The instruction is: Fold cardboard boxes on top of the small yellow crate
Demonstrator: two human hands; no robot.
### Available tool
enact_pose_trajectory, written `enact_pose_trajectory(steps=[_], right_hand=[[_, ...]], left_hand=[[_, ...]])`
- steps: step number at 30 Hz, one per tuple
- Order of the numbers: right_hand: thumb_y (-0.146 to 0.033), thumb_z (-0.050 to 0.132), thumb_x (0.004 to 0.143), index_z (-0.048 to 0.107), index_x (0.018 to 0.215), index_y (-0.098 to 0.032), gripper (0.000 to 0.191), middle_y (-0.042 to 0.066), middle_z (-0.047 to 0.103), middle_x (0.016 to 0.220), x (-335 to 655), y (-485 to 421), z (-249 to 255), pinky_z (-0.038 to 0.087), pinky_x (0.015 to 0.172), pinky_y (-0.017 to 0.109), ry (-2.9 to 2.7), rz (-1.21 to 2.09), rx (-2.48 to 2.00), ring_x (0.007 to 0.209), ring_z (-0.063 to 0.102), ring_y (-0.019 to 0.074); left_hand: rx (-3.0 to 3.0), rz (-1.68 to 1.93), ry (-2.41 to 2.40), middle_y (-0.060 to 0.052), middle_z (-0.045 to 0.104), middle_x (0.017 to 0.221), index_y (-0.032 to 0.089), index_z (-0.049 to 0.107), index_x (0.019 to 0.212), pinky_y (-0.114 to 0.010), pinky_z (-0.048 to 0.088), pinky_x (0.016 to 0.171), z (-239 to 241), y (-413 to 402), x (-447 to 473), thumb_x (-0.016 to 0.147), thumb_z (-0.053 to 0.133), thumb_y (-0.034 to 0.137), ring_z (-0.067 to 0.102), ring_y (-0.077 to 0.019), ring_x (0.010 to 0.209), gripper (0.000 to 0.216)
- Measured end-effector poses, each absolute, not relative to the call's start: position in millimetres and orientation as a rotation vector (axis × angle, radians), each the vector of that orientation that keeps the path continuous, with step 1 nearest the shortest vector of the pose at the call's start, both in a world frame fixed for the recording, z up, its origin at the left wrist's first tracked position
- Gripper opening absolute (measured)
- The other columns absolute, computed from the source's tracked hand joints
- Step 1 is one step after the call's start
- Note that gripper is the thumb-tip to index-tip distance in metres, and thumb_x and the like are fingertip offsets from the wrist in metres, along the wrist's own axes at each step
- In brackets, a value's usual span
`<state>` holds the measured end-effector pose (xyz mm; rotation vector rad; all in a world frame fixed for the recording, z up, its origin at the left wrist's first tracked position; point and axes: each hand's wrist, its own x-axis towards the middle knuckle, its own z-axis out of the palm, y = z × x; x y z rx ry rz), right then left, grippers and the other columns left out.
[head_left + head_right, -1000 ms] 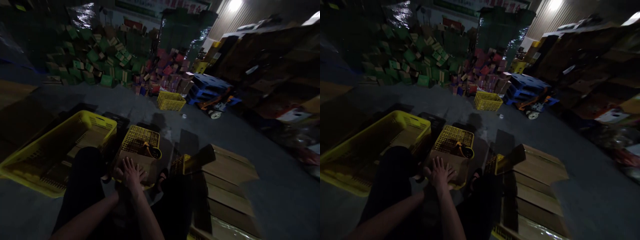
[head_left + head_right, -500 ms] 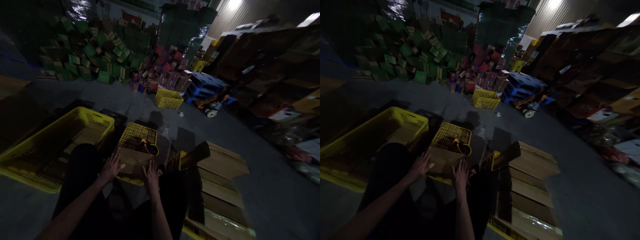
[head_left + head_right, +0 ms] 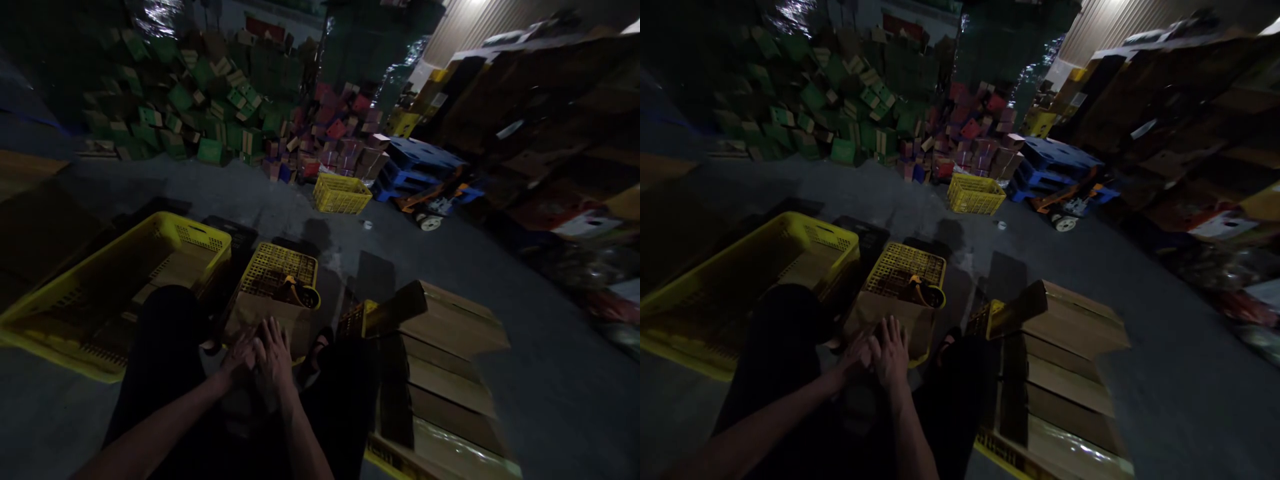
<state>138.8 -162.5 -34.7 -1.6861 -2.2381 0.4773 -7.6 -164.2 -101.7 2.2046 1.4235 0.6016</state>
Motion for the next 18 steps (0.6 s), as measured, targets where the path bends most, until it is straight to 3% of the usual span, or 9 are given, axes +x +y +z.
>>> enact_pose_trajectory(steps=[4,7,12,15,18], right_hand=[[-0.046,0.036,0.107,0.038,0.160,-0.015,0.062,0.017,0.034,0.166,166,-159,-45,0.028,0.124,0.054,-2.144,0.394,-1.936,0.155,0.032,0.0293],[-0.050,0.035,0.106,0.039,0.158,-0.008,0.068,0.023,0.032,0.165,186,-157,-55,0.031,0.121,0.055,-1.983,0.297,-2.122,0.154,0.033,0.0332],[-0.054,0.029,0.105,0.035,0.160,-0.005,0.073,0.024,0.030,0.166,193,-157,-56,0.029,0.122,0.055,-1.910,0.307,-2.196,0.155,0.029,0.0339],[-0.058,0.031,0.104,0.034,0.161,-0.009,0.075,0.021,0.026,0.168,178,-156,-47,0.023,0.123,0.061,-1.944,0.301,-2.200,0.157,0.022,0.0375],[-0.054,0.034,0.106,0.037,0.160,-0.020,0.064,0.015,0.030,0.168,158,-151,-30,0.022,0.122,0.065,-2.079,0.361,-2.062,0.158,0.020,0.0344]], left_hand=[[2.300,0.563,1.517,-0.010,0.038,0.164,0.022,0.046,0.157,-0.055,0.018,0.126,-83,-153,-21,0.100,0.051,0.045,0.035,-0.0345,0.152,0.061],[2.241,0.570,1.739,-0.012,0.034,0.166,0.018,0.041,0.159,-0.057,0.018,0.125,-74,-145,-37,0.103,0.045,0.051,0.029,-0.0355,0.154,0.066],[2.210,0.674,1.949,-0.019,0.033,0.166,0.009,0.041,0.158,-0.061,0.019,0.123,-78,-142,-49,0.104,0.041,0.052,0.017,-0.0401,0.157,0.069],[2.337,0.752,1.844,-0.023,0.036,0.164,0.009,0.049,0.153,-0.062,0.022,0.122,-81,-145,-35,0.104,0.045,0.047,0.022,-0.0408,0.155,0.063],[2.465,0.686,1.532,-0.018,0.044,0.160,0.019,0.053,0.150,-0.060,0.029,0.120,-77,-148,-11,0.102,0.054,0.043,0.039,-0.0376,0.148,0.054]])
